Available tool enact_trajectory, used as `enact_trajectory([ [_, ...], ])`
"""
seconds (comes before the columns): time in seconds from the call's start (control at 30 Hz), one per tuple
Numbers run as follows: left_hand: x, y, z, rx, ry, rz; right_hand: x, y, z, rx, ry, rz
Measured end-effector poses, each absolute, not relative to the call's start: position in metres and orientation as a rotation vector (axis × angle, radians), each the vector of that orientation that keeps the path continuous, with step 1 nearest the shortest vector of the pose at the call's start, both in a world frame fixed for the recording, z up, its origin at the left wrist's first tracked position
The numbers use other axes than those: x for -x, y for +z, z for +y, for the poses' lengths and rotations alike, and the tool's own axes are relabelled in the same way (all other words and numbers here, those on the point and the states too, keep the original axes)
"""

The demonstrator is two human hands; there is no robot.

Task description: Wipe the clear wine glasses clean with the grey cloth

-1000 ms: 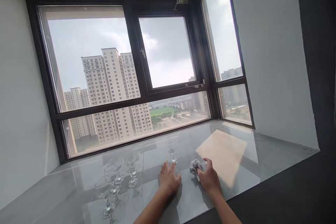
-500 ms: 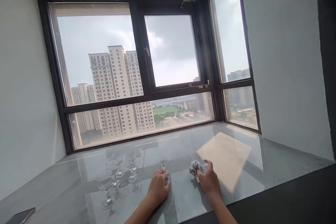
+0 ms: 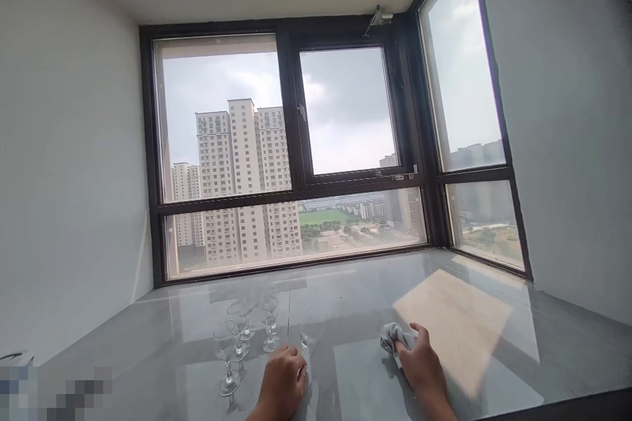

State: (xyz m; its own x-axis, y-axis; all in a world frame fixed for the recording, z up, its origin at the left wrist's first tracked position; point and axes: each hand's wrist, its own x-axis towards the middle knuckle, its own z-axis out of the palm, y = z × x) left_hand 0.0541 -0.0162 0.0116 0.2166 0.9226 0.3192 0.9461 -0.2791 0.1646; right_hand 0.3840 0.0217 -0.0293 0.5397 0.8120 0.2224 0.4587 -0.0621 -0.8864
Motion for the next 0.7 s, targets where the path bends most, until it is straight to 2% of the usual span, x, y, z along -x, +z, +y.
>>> enact_trajectory([
  [0.2, -0.110, 0.005, 0.028, 2.442, -0.858, -1.766, -0.382, -0.026, 0.020, 1.713, 0.318, -1.068],
  [0.43, -0.093, -0.003, 0.030, 2.310, -1.164, -1.783, -0.365, -0.025, 0.014, 1.516, 0.294, -1.147],
  [0.57, -0.090, -0.004, 0.035, 2.203, -1.203, -1.991, -0.315, -0.022, 0.022, 1.303, 0.307, -1.300],
  [0.7, -0.092, -0.003, 0.040, 2.248, -1.038, -2.069, -0.264, -0.021, 0.037, 1.181, 0.193, -1.479],
])
